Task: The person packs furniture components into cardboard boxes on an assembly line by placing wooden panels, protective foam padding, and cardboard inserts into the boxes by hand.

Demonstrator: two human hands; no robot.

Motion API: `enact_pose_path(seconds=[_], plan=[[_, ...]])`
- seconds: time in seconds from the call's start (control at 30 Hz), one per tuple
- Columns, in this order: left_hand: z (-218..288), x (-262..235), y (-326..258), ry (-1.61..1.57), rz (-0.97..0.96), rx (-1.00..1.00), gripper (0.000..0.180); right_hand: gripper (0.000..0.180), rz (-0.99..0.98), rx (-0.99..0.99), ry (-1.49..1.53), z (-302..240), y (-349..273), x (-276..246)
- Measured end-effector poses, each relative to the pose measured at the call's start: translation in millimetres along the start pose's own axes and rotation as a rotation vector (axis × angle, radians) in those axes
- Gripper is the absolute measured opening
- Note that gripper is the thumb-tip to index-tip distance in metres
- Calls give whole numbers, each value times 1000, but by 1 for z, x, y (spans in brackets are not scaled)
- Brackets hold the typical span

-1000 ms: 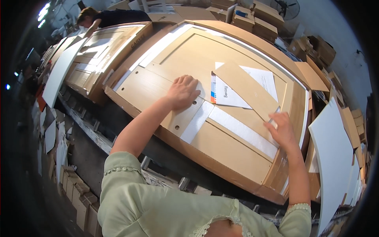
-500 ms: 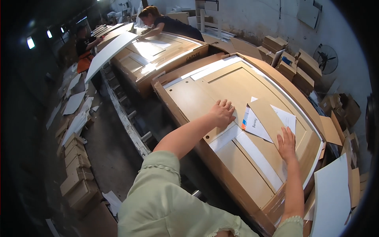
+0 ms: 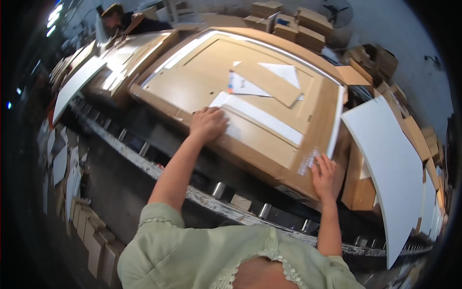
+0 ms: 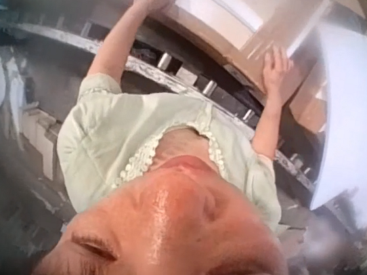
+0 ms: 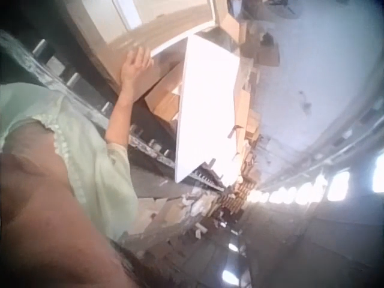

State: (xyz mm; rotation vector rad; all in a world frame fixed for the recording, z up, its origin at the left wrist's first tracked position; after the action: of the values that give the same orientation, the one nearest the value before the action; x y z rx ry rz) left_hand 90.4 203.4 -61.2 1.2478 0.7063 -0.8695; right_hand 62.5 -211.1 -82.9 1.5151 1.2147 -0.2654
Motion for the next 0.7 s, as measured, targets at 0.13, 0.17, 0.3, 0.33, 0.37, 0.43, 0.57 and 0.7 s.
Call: enact_pose_path(seconds=[0.13, 0.17, 0.3, 0.33, 0.37, 0.43, 0.57, 0.7], plan=[[-18, 17, -5, 42, -65, -8, 37, 35, 31, 30, -9, -16, -3, 4], [-15, 19, -7, 84, -94, -40, 37, 35, 15, 35, -15, -13, -5, 4], [-11, 22, -8, 152, -147, -109, 33, 35, 38, 32, -21, -9, -8, 7], [-8, 21, -10, 130, -111, -148, 34, 36, 44, 33, -32, -7, -9, 7], [-11, 23, -11, 148, -84, -151, 37, 36, 58, 31, -11, -10, -9, 6], [-27, 20, -19, 144, -55, -184, 41, 37, 25, 39, 7, -18, -9, 8], [-53, 25, -29, 163, 8, -241, 45, 36, 65, -6, 37, -27, -11, 17], [-43, 26, -17, 149, -113, -295, 44, 33, 115, -5, 33, -23, -10, 15]])
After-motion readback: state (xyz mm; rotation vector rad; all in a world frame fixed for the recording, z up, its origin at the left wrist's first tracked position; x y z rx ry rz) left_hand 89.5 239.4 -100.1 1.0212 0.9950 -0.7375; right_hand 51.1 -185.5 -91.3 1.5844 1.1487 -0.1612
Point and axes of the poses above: each hand's wrist, its own y-axis towards the middle knuckle, its own x-axis out of the palm, z = x × y, the point moved 5 cm from there along y, towards the middle knuckle, and after that the axes turned 13 degrees about z, right-handed, at the moved point
